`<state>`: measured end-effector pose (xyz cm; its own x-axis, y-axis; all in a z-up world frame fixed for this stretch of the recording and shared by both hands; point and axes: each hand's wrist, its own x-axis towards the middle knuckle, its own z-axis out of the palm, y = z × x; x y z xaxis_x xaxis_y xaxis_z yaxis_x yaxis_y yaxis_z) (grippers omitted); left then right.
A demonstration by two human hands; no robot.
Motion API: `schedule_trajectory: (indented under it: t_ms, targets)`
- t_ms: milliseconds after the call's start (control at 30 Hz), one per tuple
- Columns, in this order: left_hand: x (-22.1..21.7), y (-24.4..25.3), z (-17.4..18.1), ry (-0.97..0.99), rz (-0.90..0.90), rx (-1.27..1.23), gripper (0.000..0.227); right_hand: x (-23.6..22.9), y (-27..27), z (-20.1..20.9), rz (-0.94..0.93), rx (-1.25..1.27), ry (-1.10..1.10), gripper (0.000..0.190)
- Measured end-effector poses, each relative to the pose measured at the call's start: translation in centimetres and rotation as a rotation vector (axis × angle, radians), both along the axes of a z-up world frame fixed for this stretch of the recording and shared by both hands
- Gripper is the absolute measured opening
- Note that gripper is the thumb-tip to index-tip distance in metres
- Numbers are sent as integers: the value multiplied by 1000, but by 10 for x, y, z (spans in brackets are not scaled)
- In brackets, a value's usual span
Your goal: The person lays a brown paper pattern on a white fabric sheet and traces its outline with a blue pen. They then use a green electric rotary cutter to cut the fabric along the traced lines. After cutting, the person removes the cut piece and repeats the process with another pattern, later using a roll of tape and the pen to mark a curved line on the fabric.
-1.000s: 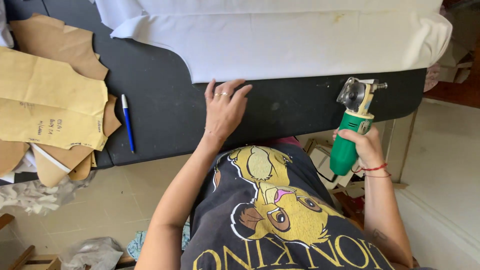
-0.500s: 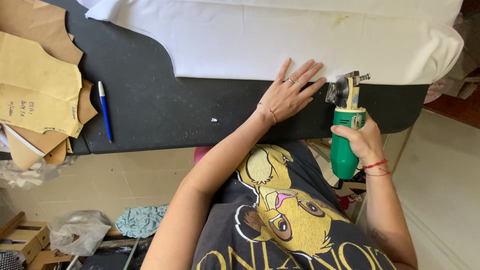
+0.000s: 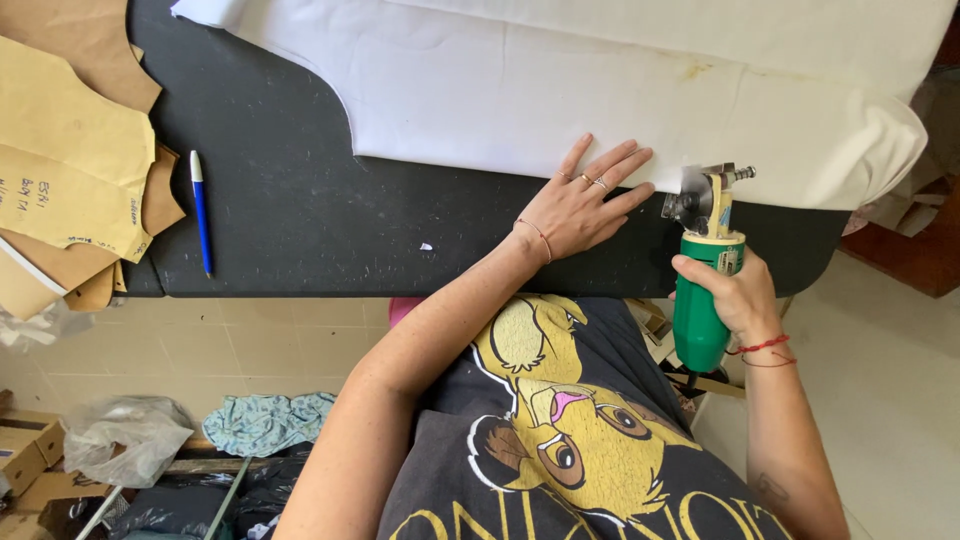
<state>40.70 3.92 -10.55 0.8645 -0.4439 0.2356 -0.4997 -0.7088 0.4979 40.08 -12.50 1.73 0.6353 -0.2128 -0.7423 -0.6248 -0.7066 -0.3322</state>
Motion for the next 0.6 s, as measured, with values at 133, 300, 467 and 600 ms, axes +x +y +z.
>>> schedule_trajectory:
  t_ms: [133,300,467,600]
  targets:
    - [5,9,8,-52,-74,70,32,23,-18,-7,-80,93,128,28]
    - [6,10,6,-65,-66,22,27,46,-20,-6,-7,67,181,29]
    - [6,11,6,-53,-63,6,30,69,-29,-13,267,-65,168,49]
    - [7,13,8,-69,-56,-5,27,91,-28,-15,396,-103,209,53]
